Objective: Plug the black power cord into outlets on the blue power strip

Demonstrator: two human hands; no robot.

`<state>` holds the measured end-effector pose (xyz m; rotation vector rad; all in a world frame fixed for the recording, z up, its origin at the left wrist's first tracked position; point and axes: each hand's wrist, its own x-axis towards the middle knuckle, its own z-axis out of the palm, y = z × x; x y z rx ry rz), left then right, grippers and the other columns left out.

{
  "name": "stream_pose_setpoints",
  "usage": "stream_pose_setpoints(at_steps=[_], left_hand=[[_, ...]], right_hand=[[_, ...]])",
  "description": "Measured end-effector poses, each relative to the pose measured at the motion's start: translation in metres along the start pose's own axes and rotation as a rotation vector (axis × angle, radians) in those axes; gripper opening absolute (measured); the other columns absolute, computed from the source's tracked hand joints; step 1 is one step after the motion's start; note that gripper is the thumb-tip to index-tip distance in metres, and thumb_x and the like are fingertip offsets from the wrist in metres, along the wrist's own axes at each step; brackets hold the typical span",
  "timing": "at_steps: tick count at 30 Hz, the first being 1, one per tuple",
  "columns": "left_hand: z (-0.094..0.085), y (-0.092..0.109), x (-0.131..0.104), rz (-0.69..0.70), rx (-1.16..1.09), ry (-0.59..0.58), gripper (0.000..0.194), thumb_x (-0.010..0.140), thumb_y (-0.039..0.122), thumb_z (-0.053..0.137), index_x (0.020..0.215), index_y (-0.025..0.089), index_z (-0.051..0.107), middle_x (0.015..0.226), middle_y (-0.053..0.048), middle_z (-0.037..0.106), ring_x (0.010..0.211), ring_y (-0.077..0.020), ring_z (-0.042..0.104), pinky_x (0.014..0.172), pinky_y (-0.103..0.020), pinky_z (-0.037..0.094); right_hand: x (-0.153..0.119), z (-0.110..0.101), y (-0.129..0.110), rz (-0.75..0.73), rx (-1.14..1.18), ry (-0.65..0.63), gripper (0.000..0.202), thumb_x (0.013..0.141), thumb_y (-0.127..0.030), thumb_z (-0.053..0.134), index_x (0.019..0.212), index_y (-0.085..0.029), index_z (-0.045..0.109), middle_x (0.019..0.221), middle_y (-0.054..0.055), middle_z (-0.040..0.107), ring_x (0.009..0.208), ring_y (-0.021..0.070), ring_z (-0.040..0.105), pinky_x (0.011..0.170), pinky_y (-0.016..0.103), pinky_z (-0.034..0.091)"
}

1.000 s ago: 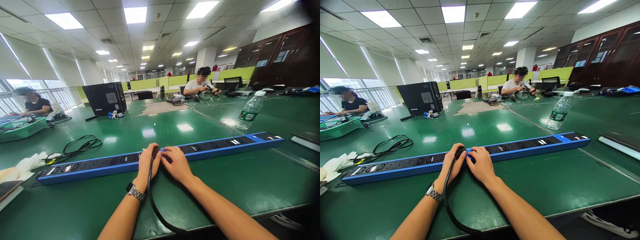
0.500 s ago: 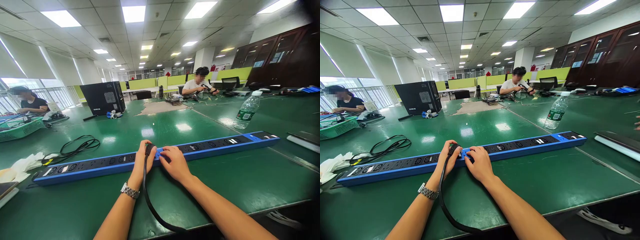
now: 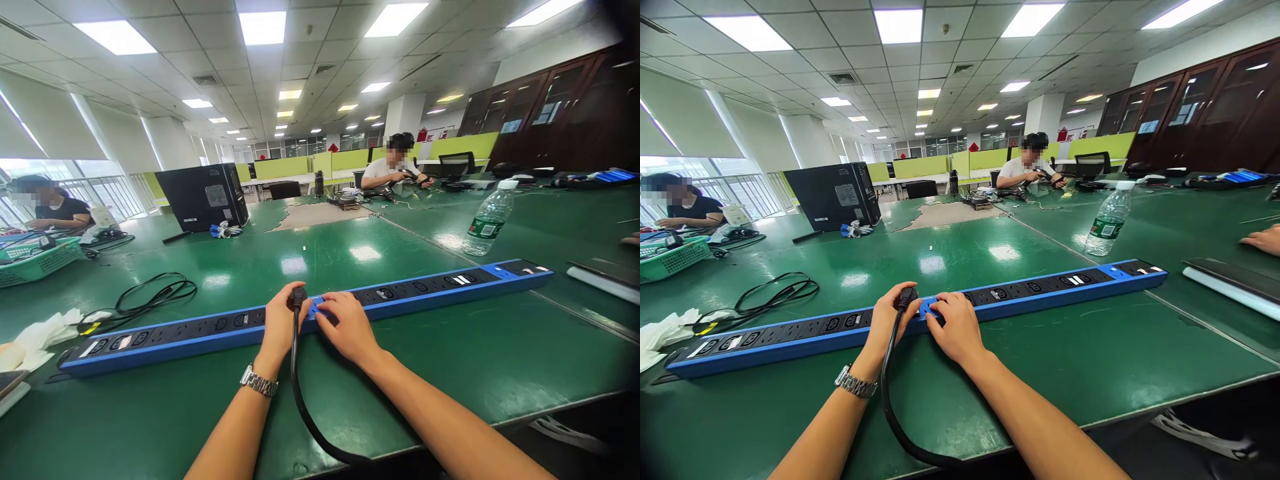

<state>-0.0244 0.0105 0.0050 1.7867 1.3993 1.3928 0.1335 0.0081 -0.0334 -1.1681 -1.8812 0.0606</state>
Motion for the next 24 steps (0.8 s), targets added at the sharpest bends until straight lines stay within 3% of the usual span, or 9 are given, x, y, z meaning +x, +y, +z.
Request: stream_pose_setpoints(at_steps=[6, 10, 14, 18, 24], left_hand=[[0.012, 0.009, 0.006, 0.006, 0.155, -0.081, 0.032, 0.076, 0.016, 0.073, 0.107, 0.018, 0.071, 0.089, -0.003, 0.073, 0.080, -0.0172, 0.066, 0.080, -0.028, 0.052], [0.011, 0.010, 0.006, -0.010, 0.322, -0.077, 0.029, 0.079, 0.025, 0.075, 0.108, 0.021, 0.072, 0.091, -0.005, 0.075, 0.082, -0.0204, 0.066, 0.080, -0.033, 0.052], [0.005, 0.006, 0.003, 0.087, 0.484, -0.134, 0.033, 0.085, 0.029, 0.070, 0.117, 0.021, 0.068, 0.104, -0.009, 0.074, 0.097, -0.0262, 0.064, 0.089, -0.039, 0.050], [0.000, 0.001, 0.002, 0.124, 0.465, -0.183, 0.033, 0.087, 0.026, 0.065, 0.120, 0.019, 0.065, 0.110, -0.009, 0.072, 0.104, -0.0260, 0.063, 0.093, -0.040, 0.050], [0.006, 0.003, 0.001, 0.112, 0.431, -0.146, 0.031, 0.087, 0.028, 0.066, 0.117, 0.023, 0.064, 0.101, -0.008, 0.073, 0.093, -0.0232, 0.066, 0.085, -0.035, 0.052]], right_hand=[[0.001, -0.002, -0.002, 0.015, 0.000, -0.022, 0.014, 0.086, -0.023, 0.059, 0.089, -0.021, 0.073, 0.109, 0.008, 0.070, 0.107, 0.0248, 0.057, 0.093, 0.043, 0.046], [0.001, -0.003, -0.002, 0.027, 0.001, -0.039, 0.014, 0.085, -0.022, 0.059, 0.089, -0.022, 0.072, 0.110, 0.008, 0.070, 0.107, 0.0245, 0.057, 0.093, 0.043, 0.045], [0.001, -0.002, -0.001, 0.032, 0.004, -0.043, 0.015, 0.086, -0.024, 0.059, 0.089, -0.021, 0.073, 0.111, 0.008, 0.070, 0.108, 0.0248, 0.056, 0.093, 0.044, 0.045], [0.000, -0.001, 0.000, 0.020, 0.007, -0.025, 0.016, 0.087, -0.026, 0.059, 0.093, -0.022, 0.074, 0.110, 0.009, 0.070, 0.107, 0.0246, 0.057, 0.092, 0.043, 0.046], [0.001, -0.001, -0.002, 0.021, 0.005, -0.027, 0.017, 0.087, -0.024, 0.058, 0.092, -0.021, 0.074, 0.111, 0.008, 0.070, 0.107, 0.0251, 0.056, 0.094, 0.044, 0.045]])
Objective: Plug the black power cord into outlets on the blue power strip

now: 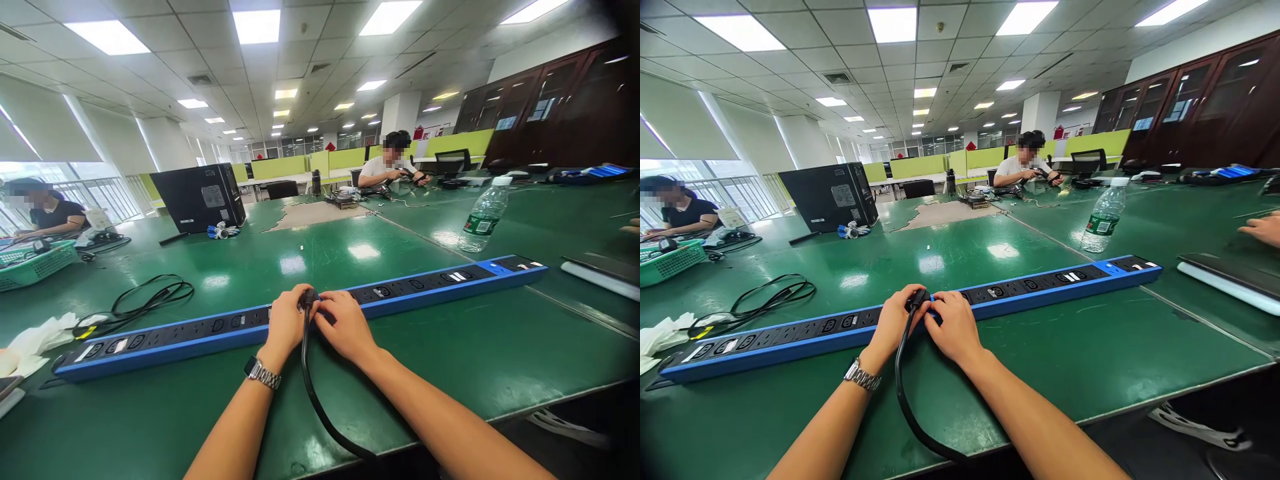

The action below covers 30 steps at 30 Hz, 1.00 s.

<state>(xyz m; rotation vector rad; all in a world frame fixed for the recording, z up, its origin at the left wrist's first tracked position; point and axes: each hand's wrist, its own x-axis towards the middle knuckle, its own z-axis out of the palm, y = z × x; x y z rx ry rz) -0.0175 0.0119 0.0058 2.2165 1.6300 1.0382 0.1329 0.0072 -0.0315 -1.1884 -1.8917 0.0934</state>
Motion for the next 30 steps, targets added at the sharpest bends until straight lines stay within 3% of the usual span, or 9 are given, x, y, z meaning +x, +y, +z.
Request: stream_pose_setpoints(at_steps=[8, 13, 17, 20, 22, 25, 30], left_hand=[[0.001, 0.002, -0.001, 0.022, 0.052, 0.001, 0.027, 0.088, 0.030, 0.065, 0.114, 0.023, 0.066, 0.098, -0.008, 0.073, 0.091, -0.0234, 0.067, 0.084, -0.033, 0.050], [-0.002, 0.004, -0.001, 0.033, 0.019, -0.015, 0.027, 0.086, 0.026, 0.067, 0.112, 0.023, 0.065, 0.099, -0.006, 0.074, 0.088, -0.0209, 0.067, 0.081, -0.030, 0.049], [-0.002, 0.004, -0.004, 0.050, 0.054, 0.004, 0.027, 0.086, 0.029, 0.066, 0.112, 0.023, 0.063, 0.094, -0.004, 0.074, 0.081, -0.0196, 0.067, 0.076, -0.029, 0.048], [-0.001, 0.004, -0.005, 0.054, 0.066, 0.005, 0.027, 0.087, 0.030, 0.065, 0.113, 0.025, 0.062, 0.091, -0.003, 0.074, 0.077, -0.0188, 0.068, 0.072, -0.027, 0.047], [-0.002, 0.006, -0.005, 0.029, 0.068, -0.003, 0.025, 0.087, 0.030, 0.064, 0.111, 0.025, 0.063, 0.088, -0.003, 0.075, 0.075, -0.0193, 0.068, 0.070, -0.027, 0.046], [-0.004, 0.009, -0.003, -0.015, 0.059, -0.015, 0.021, 0.086, 0.023, 0.062, 0.107, 0.025, 0.064, 0.083, -0.003, 0.075, 0.072, -0.0197, 0.067, 0.066, -0.026, 0.045], [-0.005, 0.008, -0.003, -0.016, 0.011, -0.036, 0.030, 0.084, 0.018, 0.062, 0.113, 0.025, 0.062, 0.087, -0.002, 0.076, 0.076, -0.0195, 0.068, 0.067, -0.025, 0.044]], right_hand=[[0.001, 0.001, 0.002, -0.004, 0.098, 0.100, 0.013, 0.082, -0.021, 0.057, 0.088, -0.021, 0.069, 0.109, 0.012, 0.066, 0.106, 0.0248, 0.058, 0.095, 0.044, 0.048], [0.002, -0.003, 0.000, 0.014, 0.230, 0.154, 0.025, 0.072, -0.013, 0.053, 0.094, -0.021, 0.062, 0.107, 0.010, 0.063, 0.106, 0.0234, 0.058, 0.094, 0.040, 0.048], [0.003, -0.004, -0.001, 0.077, 0.319, 0.175, 0.021, 0.077, -0.015, 0.048, 0.088, -0.023, 0.064, 0.103, 0.008, 0.067, 0.102, 0.0220, 0.059, 0.093, 0.039, 0.047], [0.011, -0.006, -0.004, 0.168, 0.352, 0.161, 0.017, 0.084, -0.027, 0.049, 0.084, -0.023, 0.066, 0.095, 0.007, 0.070, 0.094, 0.0215, 0.061, 0.088, 0.038, 0.048], [0.021, -0.011, -0.009, 0.274, 0.371, 0.083, 0.021, 0.085, -0.036, 0.051, 0.080, -0.022, 0.066, 0.086, 0.006, 0.071, 0.083, 0.0204, 0.063, 0.079, 0.035, 0.050], [0.042, -0.024, -0.019, 0.371, 0.289, -0.159, 0.026, 0.080, -0.047, 0.059, 0.081, -0.022, 0.066, 0.076, 0.003, 0.071, 0.070, 0.0186, 0.063, 0.066, 0.031, 0.049], [0.074, -0.042, -0.042, 0.324, -0.127, -0.491, 0.021, 0.072, -0.043, 0.065, 0.069, -0.022, 0.067, 0.071, 0.006, 0.072, 0.063, 0.0195, 0.064, 0.054, 0.029, 0.043]])
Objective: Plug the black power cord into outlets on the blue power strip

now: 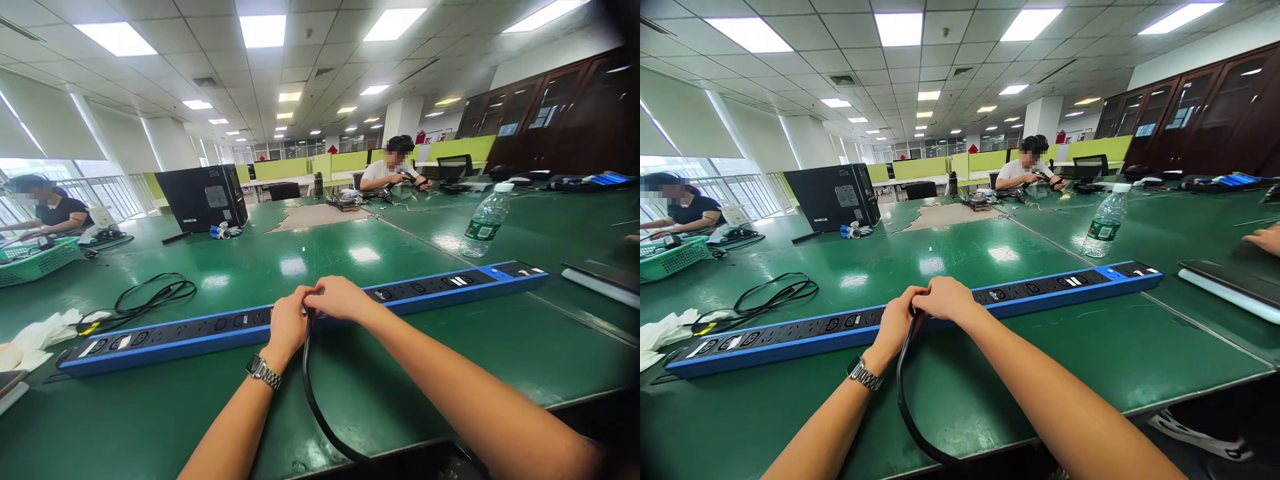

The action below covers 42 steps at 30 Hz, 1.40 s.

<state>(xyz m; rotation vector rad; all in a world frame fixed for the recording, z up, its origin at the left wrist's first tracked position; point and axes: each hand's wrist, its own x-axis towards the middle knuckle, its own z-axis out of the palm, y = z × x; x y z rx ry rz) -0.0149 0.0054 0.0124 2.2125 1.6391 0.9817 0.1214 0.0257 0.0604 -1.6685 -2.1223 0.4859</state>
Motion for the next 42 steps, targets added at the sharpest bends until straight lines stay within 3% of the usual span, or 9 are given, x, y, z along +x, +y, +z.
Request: stream_pose_setpoints(at_steps=[2, 5, 9, 11, 13, 16, 19, 34, 42], left_hand=[[0.000, -0.002, -0.001, -0.034, 0.020, -0.015, 0.037, 0.083, 0.013, 0.059, 0.119, 0.024, 0.059, 0.091, -0.004, 0.076, 0.081, -0.0216, 0.069, 0.069, -0.027, 0.045], [0.000, -0.003, -0.003, -0.049, 0.088, -0.023, 0.045, 0.081, 0.005, 0.054, 0.124, 0.020, 0.057, 0.100, -0.009, 0.076, 0.096, -0.0254, 0.069, 0.082, -0.034, 0.046], [-0.002, -0.005, -0.007, -0.001, 0.156, -0.018, 0.027, 0.080, 0.010, 0.060, 0.104, 0.020, 0.068, 0.110, -0.011, 0.074, 0.112, -0.0276, 0.064, 0.098, -0.041, 0.042], [-0.003, -0.005, -0.008, -0.008, 0.163, -0.014, 0.021, 0.081, 0.016, 0.062, 0.100, 0.021, 0.069, 0.107, -0.010, 0.074, 0.108, -0.0270, 0.065, 0.097, -0.039, 0.043], [-0.004, -0.005, -0.009, -0.023, 0.165, -0.008, 0.029, 0.082, 0.019, 0.063, 0.111, 0.021, 0.067, 0.107, -0.009, 0.075, 0.106, -0.0259, 0.066, 0.094, -0.037, 0.045], [-0.004, -0.005, -0.008, -0.034, 0.160, -0.010, 0.041, 0.082, 0.021, 0.066, 0.123, 0.023, 0.063, 0.113, -0.007, 0.074, 0.108, -0.0247, 0.066, 0.096, -0.037, 0.044], [-0.004, -0.007, -0.009, -0.021, 0.152, -0.014, 0.035, 0.083, 0.025, 0.067, 0.118, 0.025, 0.065, 0.113, -0.005, 0.074, 0.110, -0.0245, 0.065, 0.098, -0.037, 0.044], [0.003, -0.012, -0.014, 0.045, 0.191, 0.011, 0.037, 0.084, 0.029, 0.068, 0.120, 0.023, 0.064, 0.125, -0.004, 0.069, 0.118, -0.0236, 0.060, 0.106, -0.043, 0.039], [0.004, -0.012, -0.015, 0.090, 0.293, -0.016, 0.030, 0.090, 0.030, 0.061, 0.120, 0.026, 0.065, 0.134, -0.004, 0.065, 0.124, -0.0243, 0.057, 0.109, -0.048, 0.037]], right_hand=[[0.001, -0.003, -0.010, -0.002, -0.167, -0.004, 0.022, 0.075, -0.041, 0.061, 0.065, -0.022, 0.067, 0.069, 0.009, 0.071, 0.060, 0.0204, 0.064, 0.053, 0.030, 0.042], [-0.002, 0.002, -0.020, -0.003, -0.275, 0.045, 0.023, 0.078, -0.037, 0.057, 0.084, -0.020, 0.072, 0.083, 0.014, 0.074, 0.070, 0.0254, 0.068, 0.055, 0.032, 0.045], [-0.002, 0.004, -0.021, -0.034, -0.275, 0.021, 0.023, 0.076, -0.029, 0.060, 0.093, -0.019, 0.072, 0.090, 0.016, 0.074, 0.079, 0.0286, 0.069, 0.060, 0.035, 0.048], [0.002, 0.001, -0.021, -0.046, -0.269, -0.028, 0.018, 0.073, -0.025, 0.063, 0.086, -0.018, 0.073, 0.088, 0.015, 0.074, 0.078, 0.0276, 0.069, 0.061, 0.033, 0.048], [0.006, -0.004, -0.022, -0.048, -0.272, -0.088, 0.016, 0.072, -0.024, 0.063, 0.083, -0.017, 0.073, 0.090, 0.015, 0.074, 0.078, 0.0263, 0.069, 0.063, 0.032, 0.048], [0.010, -0.008, -0.024, -0.001, -0.283, -0.151, 0.023, 0.077, -0.028, 0.059, 0.092, -0.016, 0.072, 0.100, 0.014, 0.074, 0.086, 0.0245, 0.069, 0.067, 0.030, 0.048], [0.010, -0.008, -0.026, 0.071, -0.267, -0.176, 0.030, 0.082, -0.032, 0.053, 0.099, -0.016, 0.072, 0.104, 0.012, 0.074, 0.091, 0.0228, 0.069, 0.071, 0.029, 0.048], [-0.002, 0.005, -0.012, 0.058, -0.291, -0.117, 0.034, 0.087, -0.034, 0.048, 0.107, -0.016, 0.069, 0.112, 0.013, 0.072, 0.098, 0.0251, 0.067, 0.071, 0.030, 0.045], [-0.003, 0.004, -0.014, 0.050, -0.293, -0.069, 0.031, 0.088, -0.031, 0.047, 0.095, -0.016, 0.074, 0.103, 0.013, 0.074, 0.094, 0.0235, 0.068, 0.074, 0.030, 0.045]])
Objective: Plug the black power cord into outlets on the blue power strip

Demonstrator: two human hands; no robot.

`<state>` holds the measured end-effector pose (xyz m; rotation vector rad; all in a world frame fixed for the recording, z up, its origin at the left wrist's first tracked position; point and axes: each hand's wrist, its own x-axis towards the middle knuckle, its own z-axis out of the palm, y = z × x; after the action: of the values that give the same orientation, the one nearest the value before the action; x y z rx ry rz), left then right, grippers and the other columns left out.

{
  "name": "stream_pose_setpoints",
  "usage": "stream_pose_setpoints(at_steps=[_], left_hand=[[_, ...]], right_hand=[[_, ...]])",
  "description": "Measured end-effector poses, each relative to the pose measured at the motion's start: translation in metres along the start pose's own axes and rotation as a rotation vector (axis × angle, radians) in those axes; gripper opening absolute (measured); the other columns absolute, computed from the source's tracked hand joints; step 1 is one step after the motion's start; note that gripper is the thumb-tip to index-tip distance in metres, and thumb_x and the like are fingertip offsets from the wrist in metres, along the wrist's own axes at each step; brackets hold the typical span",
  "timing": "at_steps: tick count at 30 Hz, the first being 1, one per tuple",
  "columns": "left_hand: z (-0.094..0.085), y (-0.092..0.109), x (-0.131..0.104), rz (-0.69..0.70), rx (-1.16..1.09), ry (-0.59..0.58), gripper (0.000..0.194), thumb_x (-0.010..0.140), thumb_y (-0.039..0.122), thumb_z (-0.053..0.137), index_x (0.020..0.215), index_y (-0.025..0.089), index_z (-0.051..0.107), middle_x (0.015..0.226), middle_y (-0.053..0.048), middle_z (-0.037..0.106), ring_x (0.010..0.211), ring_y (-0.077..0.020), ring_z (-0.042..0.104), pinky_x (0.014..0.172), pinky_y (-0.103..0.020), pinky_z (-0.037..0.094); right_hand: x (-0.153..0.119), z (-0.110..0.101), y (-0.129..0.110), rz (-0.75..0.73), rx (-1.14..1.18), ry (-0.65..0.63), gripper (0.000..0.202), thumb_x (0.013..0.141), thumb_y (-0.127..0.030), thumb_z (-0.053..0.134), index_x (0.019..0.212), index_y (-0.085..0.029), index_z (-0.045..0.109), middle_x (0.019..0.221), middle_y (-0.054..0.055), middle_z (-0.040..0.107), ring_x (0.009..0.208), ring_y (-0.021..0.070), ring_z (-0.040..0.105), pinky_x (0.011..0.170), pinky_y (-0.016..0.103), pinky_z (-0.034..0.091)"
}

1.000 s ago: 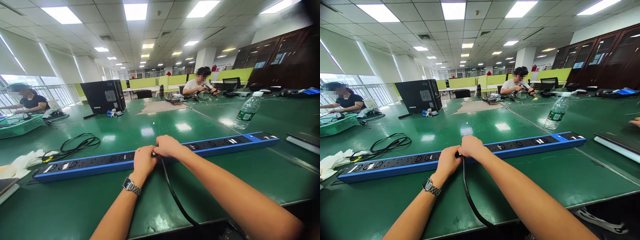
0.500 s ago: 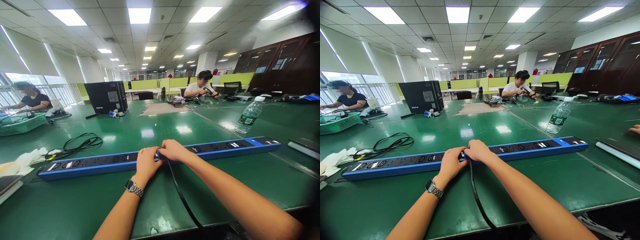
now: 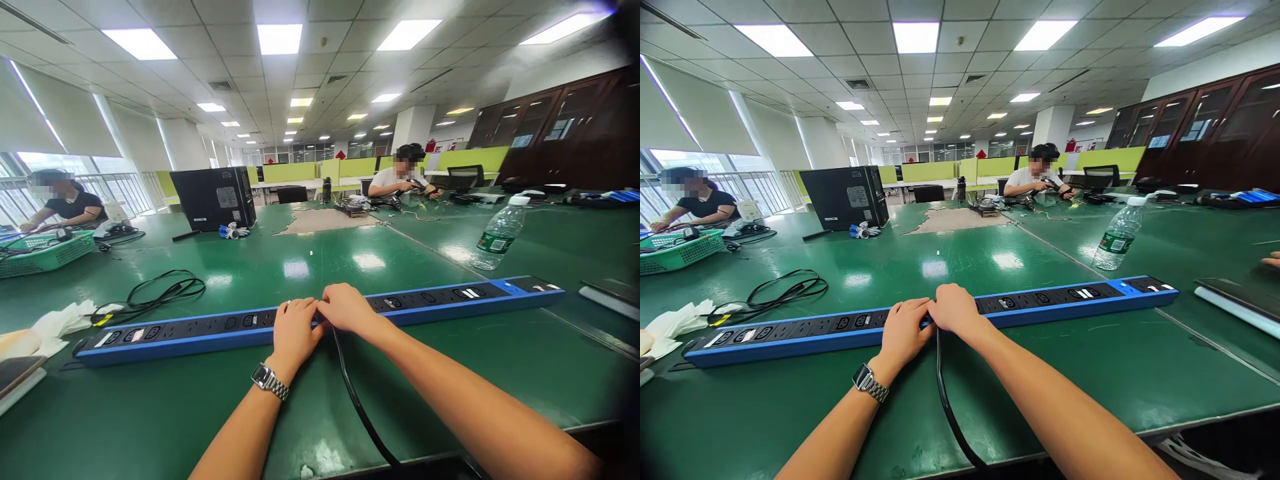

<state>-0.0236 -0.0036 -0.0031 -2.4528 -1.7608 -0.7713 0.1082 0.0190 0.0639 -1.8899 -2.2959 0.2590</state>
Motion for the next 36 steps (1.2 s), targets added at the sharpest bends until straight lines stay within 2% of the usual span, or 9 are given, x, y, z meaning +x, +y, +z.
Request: stream_pose_setpoints(at_steps=[9, 11, 13, 17, 20, 22, 24, 28, 36], left_hand=[[-0.002, 0.001, 0.003, -0.036, -0.021, -0.033, 0.027, 0.089, 0.033, 0.064, 0.116, 0.028, 0.067, 0.132, -0.003, 0.066, 0.123, -0.0243, 0.058, 0.109, -0.047, 0.036], [-0.002, 0.001, 0.003, -0.039, -0.032, -0.030, 0.028, 0.089, 0.035, 0.064, 0.116, 0.028, 0.067, 0.130, -0.002, 0.067, 0.122, -0.0243, 0.058, 0.108, -0.047, 0.037], [-0.002, 0.000, 0.004, -0.034, -0.032, -0.027, 0.032, 0.090, 0.039, 0.064, 0.119, 0.027, 0.067, 0.131, -0.003, 0.067, 0.122, -0.0244, 0.058, 0.108, -0.046, 0.037], [0.000, 0.000, 0.003, -0.029, -0.011, -0.033, 0.040, 0.090, 0.048, 0.063, 0.123, 0.026, 0.065, 0.134, -0.005, 0.065, 0.124, -0.0257, 0.056, 0.109, -0.048, 0.036], [-0.001, -0.001, 0.001, 0.006, 0.025, -0.029, 0.039, 0.093, 0.049, 0.059, 0.127, 0.030, 0.064, 0.135, -0.005, 0.064, 0.124, -0.0260, 0.056, 0.109, -0.049, 0.037], [-0.001, -0.002, -0.001, 0.039, 0.056, -0.032, 0.037, 0.095, 0.049, 0.055, 0.127, 0.033, 0.064, 0.134, -0.006, 0.063, 0.123, -0.0267, 0.056, 0.107, -0.050, 0.037], [-0.001, -0.003, -0.002, 0.063, 0.073, -0.034, 0.036, 0.096, 0.050, 0.052, 0.126, 0.034, 0.065, 0.134, -0.006, 0.063, 0.123, -0.0273, 0.055, 0.107, -0.051, 0.038], [0.000, -0.003, -0.003, 0.065, 0.075, -0.034, 0.036, 0.096, 0.050, 0.052, 0.127, 0.035, 0.064, 0.135, -0.006, 0.062, 0.124, -0.0265, 0.054, 0.108, -0.051, 0.037], [0.000, -0.002, -0.002, 0.049, 0.067, -0.040, 0.037, 0.096, 0.050, 0.052, 0.127, 0.034, 0.064, 0.135, -0.007, 0.061, 0.125, -0.0269, 0.054, 0.109, -0.053, 0.036]], right_hand=[[0.002, 0.009, 0.002, -0.028, -0.036, 0.032, 0.031, 0.088, -0.032, 0.048, 0.088, -0.017, 0.076, 0.097, 0.013, 0.075, 0.089, 0.0226, 0.068, 0.072, 0.029, 0.043], [0.002, 0.004, 0.001, -0.033, -0.041, 0.043, 0.030, 0.087, -0.031, 0.049, 0.087, -0.017, 0.076, 0.096, 0.012, 0.075, 0.087, 0.0217, 0.068, 0.070, 0.028, 0.043], [0.003, -0.015, -0.001, -0.033, -0.026, 0.097, 0.030, 0.086, -0.029, 0.049, 0.086, -0.017, 0.077, 0.094, 0.011, 0.076, 0.085, 0.0202, 0.067, 0.068, 0.027, 0.042], [0.006, -0.077, -0.001, -0.070, 0.008, 0.307, 0.030, 0.085, -0.034, 0.052, 0.091, -0.017, 0.077, 0.084, 0.007, 0.075, 0.078, 0.0186, 0.065, 0.064, 0.026, 0.041], [0.005, -0.097, 0.013, -0.122, -0.066, 0.256, 0.026, 0.082, -0.032, 0.058, 0.090, -0.017, 0.077, 0.088, 0.008, 0.076, 0.081, 0.0199, 0.066, 0.068, 0.026, 0.043], [0.002, -0.087, 0.032, -0.089, -0.112, 0.143, 0.023, 0.081, -0.031, 0.059, 0.087, -0.019, 0.078, 0.092, 0.008, 0.076, 0.085, 0.0211, 0.066, 0.070, 0.027, 0.043], [-0.001, -0.064, 0.055, -0.036, -0.138, 0.045, 0.025, 0.083, -0.031, 0.057, 0.089, -0.019, 0.078, 0.097, 0.009, 0.076, 0.090, 0.0224, 0.067, 0.071, 0.028, 0.044], [-0.005, -0.029, 0.089, 0.009, -0.117, 0.012, 0.032, 0.088, -0.036, 0.052, 0.100, -0.021, 0.076, 0.097, 0.007, 0.076, 0.090, 0.0220, 0.067, 0.072, 0.028, 0.044], [-0.010, -0.026, 0.087, -0.006, -0.082, 0.007, 0.033, 0.088, -0.035, 0.048, 0.103, -0.020, 0.074, 0.094, 0.006, 0.075, 0.087, 0.0198, 0.066, 0.070, 0.027, 0.043]])
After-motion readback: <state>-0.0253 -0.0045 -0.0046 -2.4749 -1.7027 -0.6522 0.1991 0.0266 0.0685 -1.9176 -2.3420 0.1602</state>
